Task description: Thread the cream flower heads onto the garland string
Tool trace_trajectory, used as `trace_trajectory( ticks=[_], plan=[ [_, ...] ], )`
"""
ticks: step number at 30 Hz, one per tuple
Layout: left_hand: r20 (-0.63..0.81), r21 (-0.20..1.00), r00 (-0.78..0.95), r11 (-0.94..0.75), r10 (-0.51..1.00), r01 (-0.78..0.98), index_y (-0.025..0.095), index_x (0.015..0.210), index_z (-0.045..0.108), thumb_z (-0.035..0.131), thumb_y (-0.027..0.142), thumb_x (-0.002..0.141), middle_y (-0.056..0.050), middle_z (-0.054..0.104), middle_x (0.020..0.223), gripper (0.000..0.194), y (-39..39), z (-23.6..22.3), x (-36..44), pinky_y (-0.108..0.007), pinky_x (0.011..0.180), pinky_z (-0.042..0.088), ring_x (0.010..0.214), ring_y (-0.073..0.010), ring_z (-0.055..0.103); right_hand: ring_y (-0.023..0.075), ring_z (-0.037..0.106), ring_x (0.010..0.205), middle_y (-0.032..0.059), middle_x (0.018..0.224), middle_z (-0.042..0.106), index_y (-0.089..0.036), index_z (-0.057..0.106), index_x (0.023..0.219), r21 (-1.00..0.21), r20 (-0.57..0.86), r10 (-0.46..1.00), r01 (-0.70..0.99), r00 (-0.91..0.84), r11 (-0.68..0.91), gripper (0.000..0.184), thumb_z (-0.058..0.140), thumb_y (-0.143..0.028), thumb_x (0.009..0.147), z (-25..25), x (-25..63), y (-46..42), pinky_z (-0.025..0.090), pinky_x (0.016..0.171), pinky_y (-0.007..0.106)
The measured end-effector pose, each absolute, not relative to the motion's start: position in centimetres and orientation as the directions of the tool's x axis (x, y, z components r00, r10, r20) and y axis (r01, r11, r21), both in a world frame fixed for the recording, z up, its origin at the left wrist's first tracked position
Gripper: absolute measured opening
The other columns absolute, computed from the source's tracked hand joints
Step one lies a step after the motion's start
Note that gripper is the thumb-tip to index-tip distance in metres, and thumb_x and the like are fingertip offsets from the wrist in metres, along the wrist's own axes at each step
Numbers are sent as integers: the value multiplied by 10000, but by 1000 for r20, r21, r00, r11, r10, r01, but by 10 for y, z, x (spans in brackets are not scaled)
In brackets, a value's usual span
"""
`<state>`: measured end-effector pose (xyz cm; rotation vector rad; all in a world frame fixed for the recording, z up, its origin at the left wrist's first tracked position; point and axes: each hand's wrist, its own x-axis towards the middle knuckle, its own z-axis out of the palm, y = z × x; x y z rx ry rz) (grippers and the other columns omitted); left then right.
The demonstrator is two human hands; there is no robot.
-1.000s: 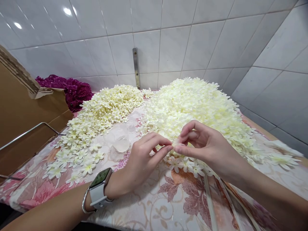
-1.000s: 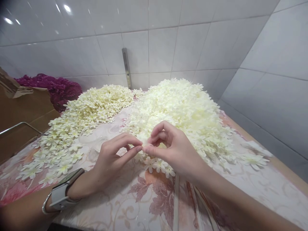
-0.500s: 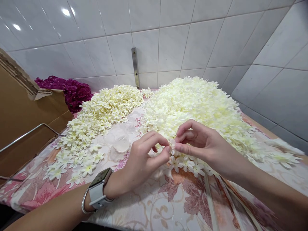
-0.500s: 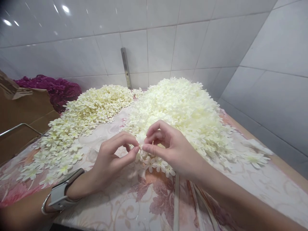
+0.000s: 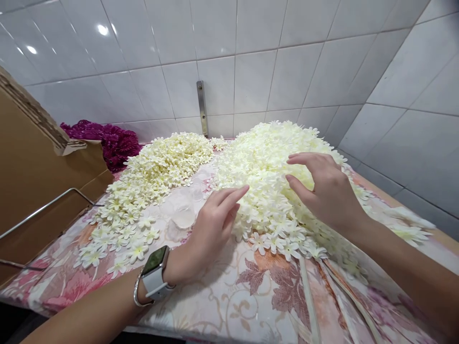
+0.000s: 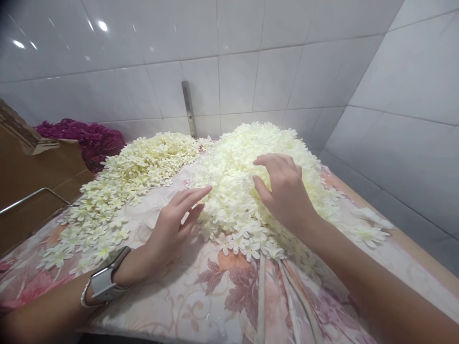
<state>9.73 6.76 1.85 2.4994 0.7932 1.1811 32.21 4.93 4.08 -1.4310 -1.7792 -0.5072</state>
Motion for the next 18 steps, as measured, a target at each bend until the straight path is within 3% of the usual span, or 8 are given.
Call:
trace_trajectory(
  ticks=[5, 9, 11, 13, 16, 18],
  plan=[
    [743, 189, 600, -953, 297, 236, 171, 1219, 532, 434, 73, 895, -101, 661, 1097, 352, 55, 21, 96, -337, 863, 505, 1013, -181, 586, 301, 603, 1009, 123, 967, 692, -198, 579, 881, -44, 814, 579, 987, -53, 153, 136, 476, -128, 825, 45, 333, 52, 426, 793, 437],
    [671, 130, 708, -975, 220, 179, 225, 1181, 587, 399, 106, 904, -75, 681, 1122, 355, 42, 31, 94, -349, 888, 501, 1035, -193, 618, 350, 608, 988, 166, 939, 705, -189, 591, 830, -88, 844, 536, 992, 28, 85, 76, 522, -161, 815, 59, 334, 50, 419, 768, 462],
    [630, 167, 742, -973, 229, 159, 296, 1162, 609, 456, 191, 900, -37, 686, 1130, 321, 34, 38, 89, -348, 890, 497, 1051, -207, 625, 317, 631, 941, 141, 906, 710, -207, 594, 836, -119, 866, 499, 985, 40, 128, 74, 541, -164, 808, 65, 320, 43, 442, 748, 427],
    [612, 275, 719, -941, 330, 198, 349, 1111, 638, 531, 273, 869, -9, 704, 1080, 275, 23, 44, 80, -339, 856, 509, 1033, -219, 638, 260, 656, 847, 114, 868, 705, -217, 597, 863, -135, 874, 486, 954, -13, 268, 91, 550, -161, 808, 69, 294, 31, 468, 688, 369],
    [601, 496, 487, -774, 633, 394, 324, 1006, 677, 551, 313, 852, -25, 722, 925, 200, 3, 49, 57, -320, 732, 534, 944, -227, 660, 198, 646, 709, 67, 783, 684, -207, 579, 871, -214, 794, 573, 789, -203, 576, 93, 515, -153, 831, 68, 238, 8, 473, 591, 313],
    [607, 588, 303, -672, 735, 450, 293, 979, 677, 543, 329, 852, -43, 710, 867, 188, -10, 48, 36, -316, 666, 528, 900, -232, 660, 160, 621, 669, 43, 753, 664, -196, 546, 834, -381, 644, 677, 617, -357, 688, 125, 449, -118, 847, 61, 196, -1, 475, 574, 273]
  ],
)
